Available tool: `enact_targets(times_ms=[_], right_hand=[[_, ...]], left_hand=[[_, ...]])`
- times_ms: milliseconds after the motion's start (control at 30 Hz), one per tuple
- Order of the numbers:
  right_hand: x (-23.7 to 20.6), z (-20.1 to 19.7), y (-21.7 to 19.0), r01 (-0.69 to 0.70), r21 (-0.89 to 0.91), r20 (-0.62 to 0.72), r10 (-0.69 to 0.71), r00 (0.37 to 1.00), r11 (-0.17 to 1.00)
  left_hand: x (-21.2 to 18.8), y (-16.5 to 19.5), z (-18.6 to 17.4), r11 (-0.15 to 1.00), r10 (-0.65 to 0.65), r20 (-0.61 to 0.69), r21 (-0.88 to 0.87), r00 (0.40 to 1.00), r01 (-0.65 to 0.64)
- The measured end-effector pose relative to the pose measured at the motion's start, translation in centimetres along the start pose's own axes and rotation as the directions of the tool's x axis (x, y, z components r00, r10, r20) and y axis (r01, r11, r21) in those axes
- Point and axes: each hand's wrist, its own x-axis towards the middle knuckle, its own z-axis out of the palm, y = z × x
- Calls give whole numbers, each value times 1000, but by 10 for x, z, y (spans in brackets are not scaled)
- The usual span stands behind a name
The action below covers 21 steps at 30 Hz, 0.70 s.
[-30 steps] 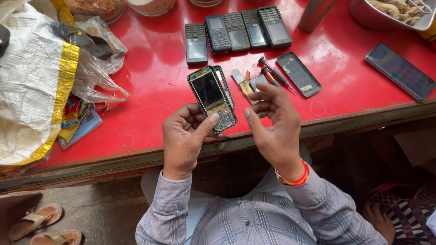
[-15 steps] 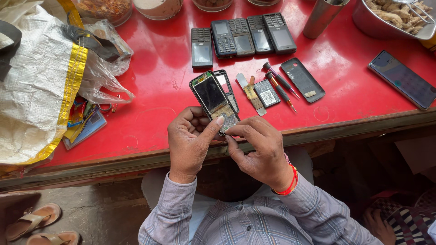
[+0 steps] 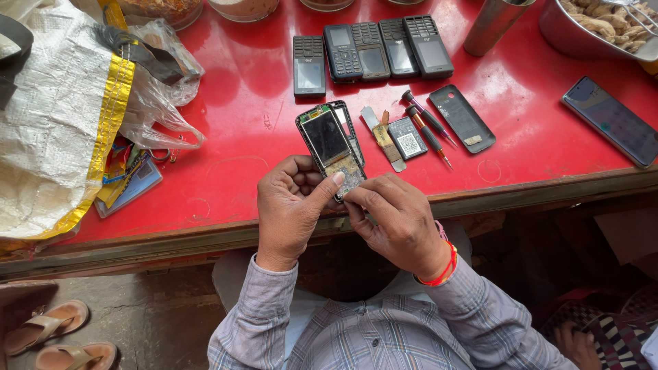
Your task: The person uses tweezers to adjust components on a mobile phone motherboard, then places the board into the phone casing and aligns the screen assembly. The person works at a red table with several disassembled phones and tools nearby.
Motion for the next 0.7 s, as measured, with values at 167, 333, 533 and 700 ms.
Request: enact_targets(times_ms=[167,333,533,700], right_hand=[[2,-5,3,113,-44,52,-111,992,993],[3,-10,5,184,-54,75,-179,981,981],[2,-9,4,176,-47,65,-173,983,983],[2,-8,5,190,-44,72,-187,980,981]], left_hand=[[1,0,-1,1000,-14,-6,-12,1000,14],[2,-1,-1,999,-11,1,-48,1000,11],[-1,-2,1,999,-44,-24,1,999,44],[-1,-4,-1,993,-30,-42,111,999,35]])
